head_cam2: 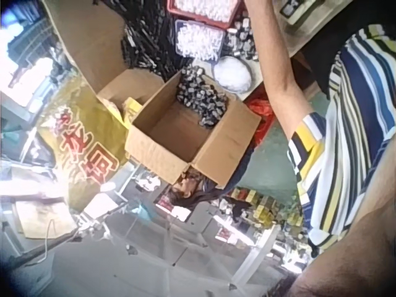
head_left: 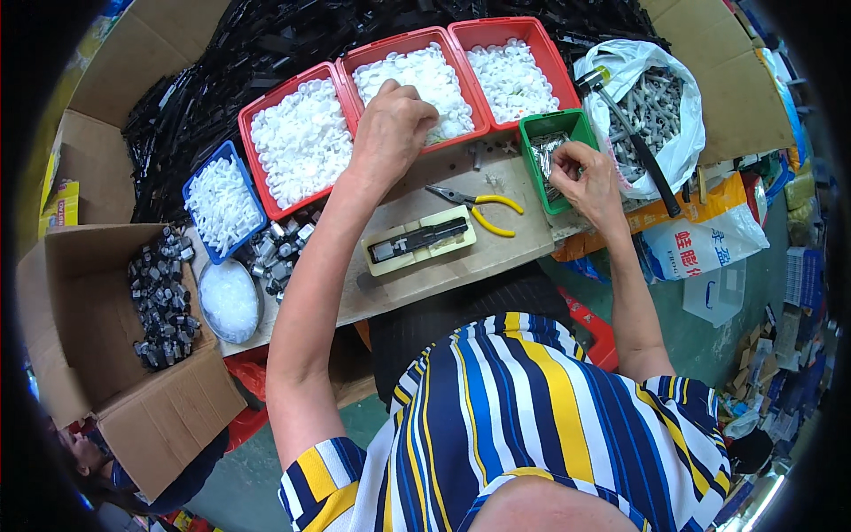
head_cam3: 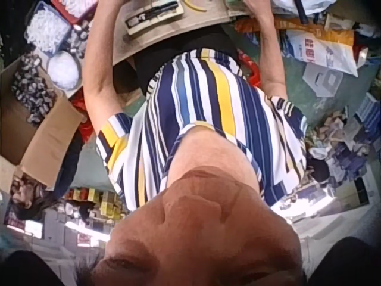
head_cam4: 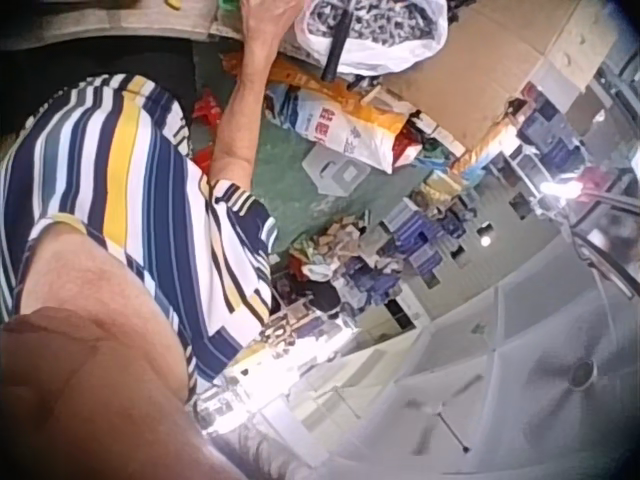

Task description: The person assembles small metal padlocks at a workbench. They place a metal cylinder into a wooden jig, insert a pin, and strike it with a hammer. The person then uses pliers to manipulate the lock components and places the finished locks into a cardboard box.

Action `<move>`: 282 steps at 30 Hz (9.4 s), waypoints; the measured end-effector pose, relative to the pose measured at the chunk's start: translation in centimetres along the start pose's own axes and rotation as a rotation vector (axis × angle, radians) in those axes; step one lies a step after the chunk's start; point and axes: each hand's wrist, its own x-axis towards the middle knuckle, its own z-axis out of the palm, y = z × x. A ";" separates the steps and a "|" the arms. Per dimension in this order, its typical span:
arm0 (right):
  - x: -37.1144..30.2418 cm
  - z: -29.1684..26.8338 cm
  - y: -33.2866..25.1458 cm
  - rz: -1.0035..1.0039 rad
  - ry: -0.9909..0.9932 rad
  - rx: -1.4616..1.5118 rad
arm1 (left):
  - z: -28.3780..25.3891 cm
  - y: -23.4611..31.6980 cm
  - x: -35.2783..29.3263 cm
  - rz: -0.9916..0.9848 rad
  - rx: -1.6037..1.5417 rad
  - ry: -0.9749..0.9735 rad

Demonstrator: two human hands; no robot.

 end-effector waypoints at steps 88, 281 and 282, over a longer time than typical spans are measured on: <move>-1.7 5.7 -9.4 -0.506 0.045 0.310 | -0.8 10.9 -12.9 -0.886 -1.455 0.368; -0.4 7.5 -9.3 -0.849 -0.501 -0.167 | -0.3 7.1 -18.5 0.158 0.483 0.040; -0.4 7.5 -9.4 -0.833 -0.516 -0.182 | -0.2 6.9 -18.4 0.170 0.490 0.039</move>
